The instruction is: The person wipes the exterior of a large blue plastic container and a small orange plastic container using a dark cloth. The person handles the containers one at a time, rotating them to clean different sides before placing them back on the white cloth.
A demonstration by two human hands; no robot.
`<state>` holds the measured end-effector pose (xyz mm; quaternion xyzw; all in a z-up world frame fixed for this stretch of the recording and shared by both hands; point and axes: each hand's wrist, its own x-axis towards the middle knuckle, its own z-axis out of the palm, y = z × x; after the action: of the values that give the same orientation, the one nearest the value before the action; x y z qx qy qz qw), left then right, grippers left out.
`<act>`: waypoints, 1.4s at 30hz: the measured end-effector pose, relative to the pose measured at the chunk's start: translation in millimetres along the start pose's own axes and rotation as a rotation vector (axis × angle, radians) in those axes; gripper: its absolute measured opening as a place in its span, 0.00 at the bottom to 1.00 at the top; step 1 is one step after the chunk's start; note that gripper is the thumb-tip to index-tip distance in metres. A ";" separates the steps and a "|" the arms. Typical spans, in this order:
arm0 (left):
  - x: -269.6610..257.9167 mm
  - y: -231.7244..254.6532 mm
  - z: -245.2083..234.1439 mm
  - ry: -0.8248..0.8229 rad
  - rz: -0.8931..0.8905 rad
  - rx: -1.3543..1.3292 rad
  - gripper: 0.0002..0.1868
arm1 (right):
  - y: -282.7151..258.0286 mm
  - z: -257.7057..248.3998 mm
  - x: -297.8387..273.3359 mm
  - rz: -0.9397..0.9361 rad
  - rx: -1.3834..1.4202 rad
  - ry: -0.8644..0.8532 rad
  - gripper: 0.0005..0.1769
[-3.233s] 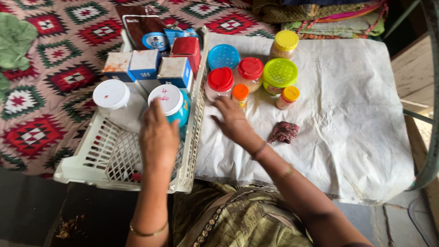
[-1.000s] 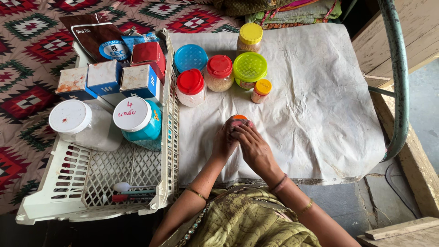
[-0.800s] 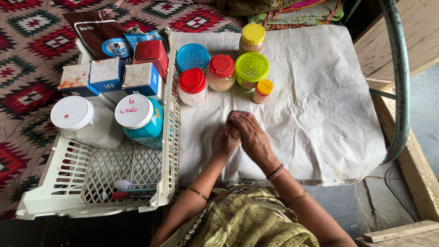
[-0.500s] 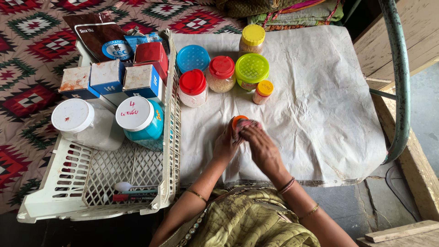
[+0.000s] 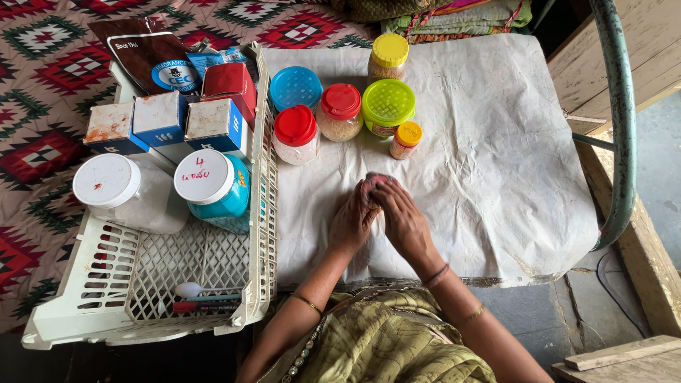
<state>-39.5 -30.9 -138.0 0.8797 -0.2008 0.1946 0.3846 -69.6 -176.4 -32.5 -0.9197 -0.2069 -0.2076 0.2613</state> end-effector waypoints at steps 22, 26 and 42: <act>15.4 -13.5 8.5 0.021 0.019 -0.020 0.25 | -10.5 -2.2 2.6 -0.051 -0.027 0.019 0.18; 14.9 -40.5 23.9 -0.029 0.156 0.184 0.15 | -5.1 9.3 23.0 -0.033 0.024 0.018 0.17; 13.5 -37.5 21.4 0.002 0.037 0.107 0.26 | -0.5 15.4 17.1 -0.078 0.017 0.018 0.20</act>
<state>-5.3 -26.4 -167.2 0.8950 -0.2059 0.2130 0.3336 -51.5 -162.7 -35.9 -0.9067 -0.2421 -0.2244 0.2626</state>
